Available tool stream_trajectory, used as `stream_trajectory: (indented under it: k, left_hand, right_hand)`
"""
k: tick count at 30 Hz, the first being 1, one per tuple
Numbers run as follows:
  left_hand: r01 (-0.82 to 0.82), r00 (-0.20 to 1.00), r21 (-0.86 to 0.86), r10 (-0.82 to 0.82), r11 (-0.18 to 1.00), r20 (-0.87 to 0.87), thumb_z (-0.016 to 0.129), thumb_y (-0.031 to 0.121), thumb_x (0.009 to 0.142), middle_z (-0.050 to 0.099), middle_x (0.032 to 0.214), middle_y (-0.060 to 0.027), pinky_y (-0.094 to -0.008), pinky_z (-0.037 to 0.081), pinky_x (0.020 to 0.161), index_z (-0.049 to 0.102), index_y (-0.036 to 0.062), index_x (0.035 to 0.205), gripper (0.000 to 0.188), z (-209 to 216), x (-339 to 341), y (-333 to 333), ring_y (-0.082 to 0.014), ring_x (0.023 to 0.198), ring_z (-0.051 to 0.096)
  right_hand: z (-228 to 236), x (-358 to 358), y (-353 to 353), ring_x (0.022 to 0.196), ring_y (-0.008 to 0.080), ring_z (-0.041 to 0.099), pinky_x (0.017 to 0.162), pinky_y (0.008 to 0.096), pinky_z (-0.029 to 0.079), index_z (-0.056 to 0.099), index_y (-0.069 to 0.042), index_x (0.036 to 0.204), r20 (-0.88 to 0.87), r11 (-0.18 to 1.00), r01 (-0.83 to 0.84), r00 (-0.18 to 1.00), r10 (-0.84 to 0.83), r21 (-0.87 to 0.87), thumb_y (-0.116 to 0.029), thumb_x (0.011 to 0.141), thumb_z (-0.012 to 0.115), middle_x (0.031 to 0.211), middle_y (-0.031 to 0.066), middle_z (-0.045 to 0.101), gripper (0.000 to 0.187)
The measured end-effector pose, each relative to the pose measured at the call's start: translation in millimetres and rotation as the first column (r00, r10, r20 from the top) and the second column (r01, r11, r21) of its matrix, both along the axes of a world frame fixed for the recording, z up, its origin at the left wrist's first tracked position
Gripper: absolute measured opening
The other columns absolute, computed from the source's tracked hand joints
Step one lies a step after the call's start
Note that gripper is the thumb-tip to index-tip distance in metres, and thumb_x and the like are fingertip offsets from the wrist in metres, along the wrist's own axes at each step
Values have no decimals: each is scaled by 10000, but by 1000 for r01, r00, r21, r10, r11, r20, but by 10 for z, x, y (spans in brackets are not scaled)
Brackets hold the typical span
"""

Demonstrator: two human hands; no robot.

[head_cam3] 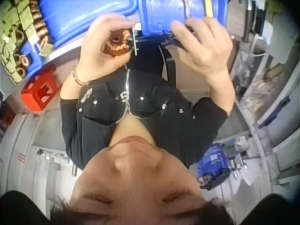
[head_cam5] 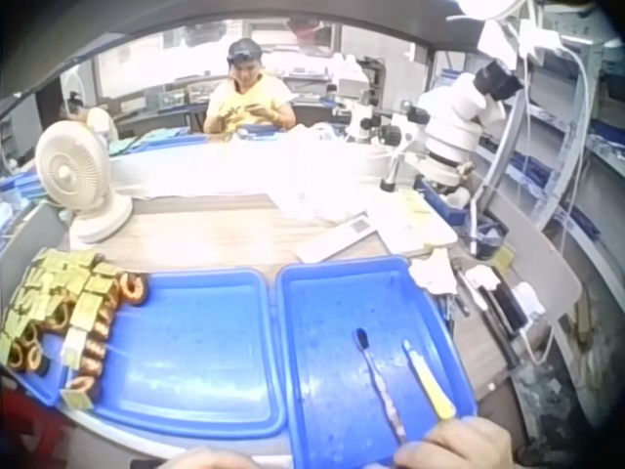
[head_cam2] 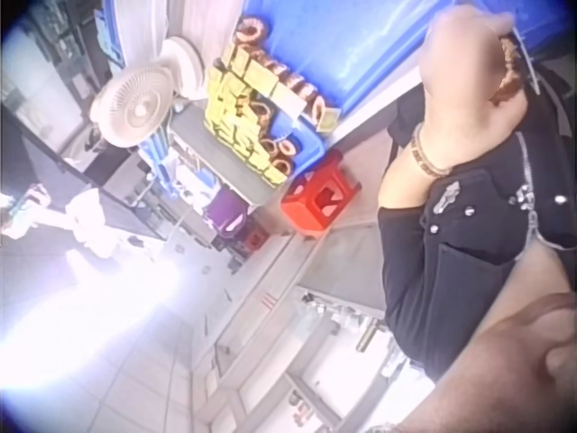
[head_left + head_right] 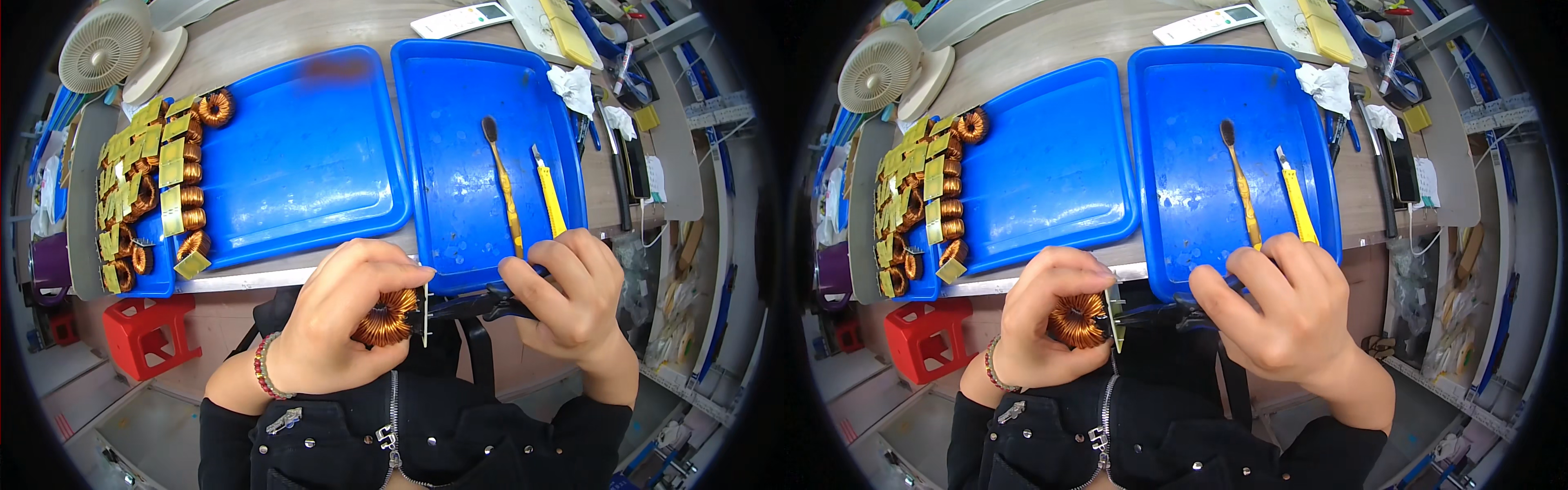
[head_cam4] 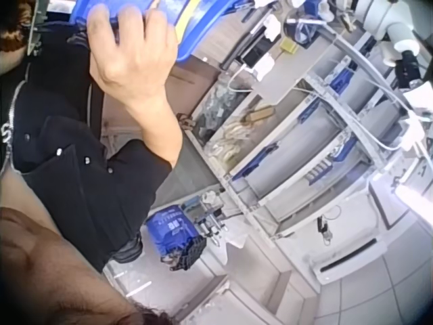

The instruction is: The person cleans copper-wound toroidal inductors using a small brush. They pick up each component from a blue tray, brush the copper windings and the yellow core, and place the cleaned item back on the tray. The person occasionally uses pliers to adjust the component before brushing.

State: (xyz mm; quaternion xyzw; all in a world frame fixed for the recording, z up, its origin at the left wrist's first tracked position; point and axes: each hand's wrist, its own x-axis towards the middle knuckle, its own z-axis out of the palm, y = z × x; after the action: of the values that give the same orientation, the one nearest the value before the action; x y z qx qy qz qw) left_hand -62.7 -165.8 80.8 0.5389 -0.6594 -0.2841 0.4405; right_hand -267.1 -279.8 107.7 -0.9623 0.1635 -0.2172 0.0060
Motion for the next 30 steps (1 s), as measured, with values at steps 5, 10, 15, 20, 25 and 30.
stream_trajectory:
  k: [5,10,15,20,25,30]
  left_hand:
    - [26,997,20,-25,999,-73,661,-66,521,542,949,-127,-323,449,755,570,12,1005,498,-8,8,-7,-252,872,554]
    - [-33,998,-13,33,999,-47,644,-76,512,541,947,-123,-332,450,742,577,17,1005,506,3,-7,-3,-258,860,550]
    - [-81,997,-37,81,996,-16,644,-74,504,544,936,-120,-324,451,728,583,18,995,503,2,-8,0,-250,855,550]
    - [-124,992,-63,122,990,-39,645,-74,508,543,928,-121,-320,453,723,585,16,991,495,-23,-51,9,-248,853,550]
    - [-132,991,-80,131,988,-19,645,-77,511,539,936,-123,-316,456,720,585,14,988,489,-20,-53,-3,-251,856,550]
    - [-172,984,-135,178,976,30,661,-75,502,537,947,-126,-314,459,708,587,20,990,503,-14,-31,4,-255,855,548]
  right_hand:
    - [-8,-2,-33,553,160,452,458,267,327,608,-118,778,-12,999,-27,1000,27,22,-106,574,632,669,7,488,205]
    - [-24,39,-23,571,168,463,473,275,344,617,-119,791,39,1000,3,999,-3,-20,-98,566,628,673,8,491,226]
    - [-44,54,4,579,174,466,477,278,349,622,-115,796,46,999,39,998,-38,-35,-94,550,611,673,13,487,247]
    - [-34,28,24,574,176,465,472,273,356,625,-115,803,9,999,43,999,-42,-32,-99,548,604,675,15,486,256]
    - [-65,19,12,624,187,487,499,284,375,636,-121,821,34,997,53,998,-51,-49,-101,535,608,705,20,496,288]
    - [20,37,6,730,222,506,598,326,401,641,-121,900,7,978,73,997,-76,195,-55,510,648,786,37,526,396]
